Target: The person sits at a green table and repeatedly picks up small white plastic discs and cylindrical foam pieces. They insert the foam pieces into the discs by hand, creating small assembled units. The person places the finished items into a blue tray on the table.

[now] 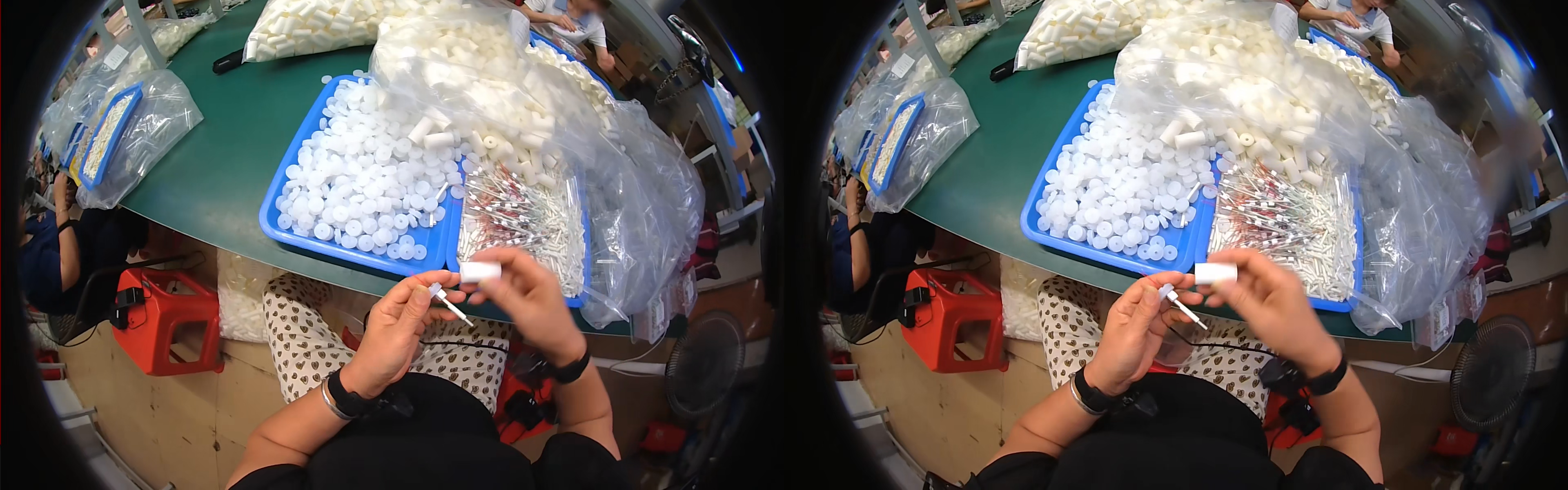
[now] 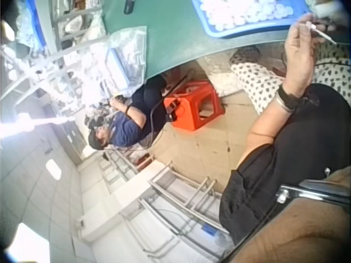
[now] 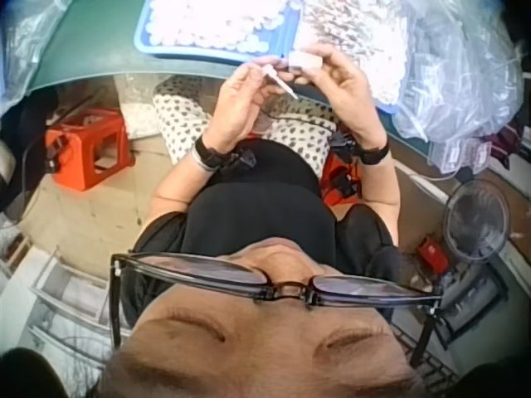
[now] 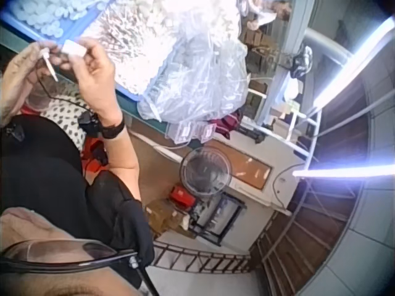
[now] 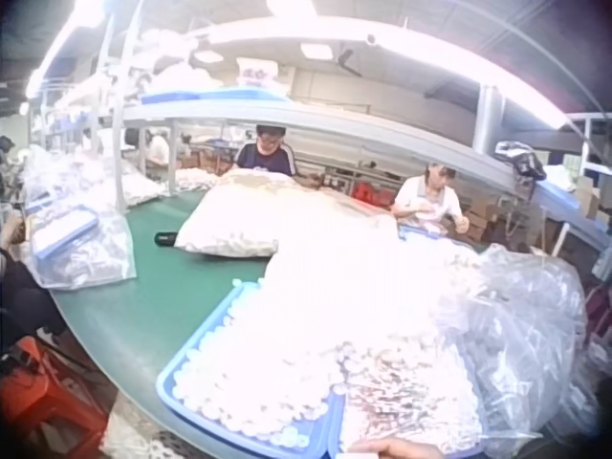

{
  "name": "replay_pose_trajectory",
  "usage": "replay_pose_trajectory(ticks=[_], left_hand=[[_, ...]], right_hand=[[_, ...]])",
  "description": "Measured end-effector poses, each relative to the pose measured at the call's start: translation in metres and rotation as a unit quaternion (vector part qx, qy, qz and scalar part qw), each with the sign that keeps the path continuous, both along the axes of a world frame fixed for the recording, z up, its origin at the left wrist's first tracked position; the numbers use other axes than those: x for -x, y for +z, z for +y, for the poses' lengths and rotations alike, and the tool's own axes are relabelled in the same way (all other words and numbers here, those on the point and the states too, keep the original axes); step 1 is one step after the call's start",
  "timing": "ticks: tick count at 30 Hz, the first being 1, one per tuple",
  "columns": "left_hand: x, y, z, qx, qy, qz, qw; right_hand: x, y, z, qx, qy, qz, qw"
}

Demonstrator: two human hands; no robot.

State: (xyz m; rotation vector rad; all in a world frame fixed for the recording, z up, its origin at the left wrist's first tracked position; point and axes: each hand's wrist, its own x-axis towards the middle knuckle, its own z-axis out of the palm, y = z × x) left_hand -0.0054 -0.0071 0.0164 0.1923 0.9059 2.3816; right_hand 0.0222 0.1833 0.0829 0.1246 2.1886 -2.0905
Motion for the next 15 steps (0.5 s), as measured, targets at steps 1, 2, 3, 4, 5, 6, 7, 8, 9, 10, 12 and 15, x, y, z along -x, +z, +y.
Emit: replay_pose_trajectory(ticks=[1,2,3,4,5,6,7,8,9,10,12,15], left_hand=[[0.0,-0.002,0.001,0.009,-0.003,0.007,1.0],[-0.001,-0.007,0.002,0.017,-0.005,0.013,1.0],[-0.002,-0.01,0.001,0.028,-0.006,0.019,0.999],[-0.003,-0.01,0.001,0.06,-0.01,0.041,0.997],[-0.004,-0.009,0.001,0.091,-0.013,0.064,0.994],[-0.005,-0.009,0.001,0.122,-0.019,0.084,0.989],[-0.006,-0.008,0.001,0.123,-0.021,0.084,0.989],[-0.008,-0.01,0.002,0.124,-0.024,0.083,0.988],[-0.01,-0.014,0.003,0.126,-0.025,0.081,0.988],[-0.012,-0.017,0.003,0.128,-0.026,0.08,0.988],[-0.014,-0.02,0.004,0.106,-0.036,0.035,0.993],[-0.013,-0.019,0.006,0.029,-0.048,-0.091,0.994]], right_hand=[[-0.011,-0.009,-0.003,-0.051,-0.011,-0.002,0.999],[-0.018,-0.015,-0.004,-0.102,-0.022,-0.005,0.995],[-0.021,-0.016,-0.003,-0.174,-0.009,0.027,0.984],[-0.024,-0.017,-0.003,-0.245,0.005,0.059,0.968],[-0.026,-0.018,-0.002,-0.314,0.019,0.091,0.945],[-0.028,-0.021,-0.002,-0.306,0.01,0.103,0.946],[-0.029,-0.025,-0.002,-0.298,0.003,0.114,0.948],[-0.031,-0.03,-0.003,-0.29,-0.005,0.126,0.949],[-0.033,-0.033,-0.004,-0.293,-0.01,0.126,0.948],[-0.034,-0.036,-0.003,-0.268,-0.014,0.105,0.958],[-0.036,-0.04,0.0,-0.217,-0.022,0.063,0.974],[-0.036,-0.037,-0.005,-0.264,-0.02,0.078,0.961]])
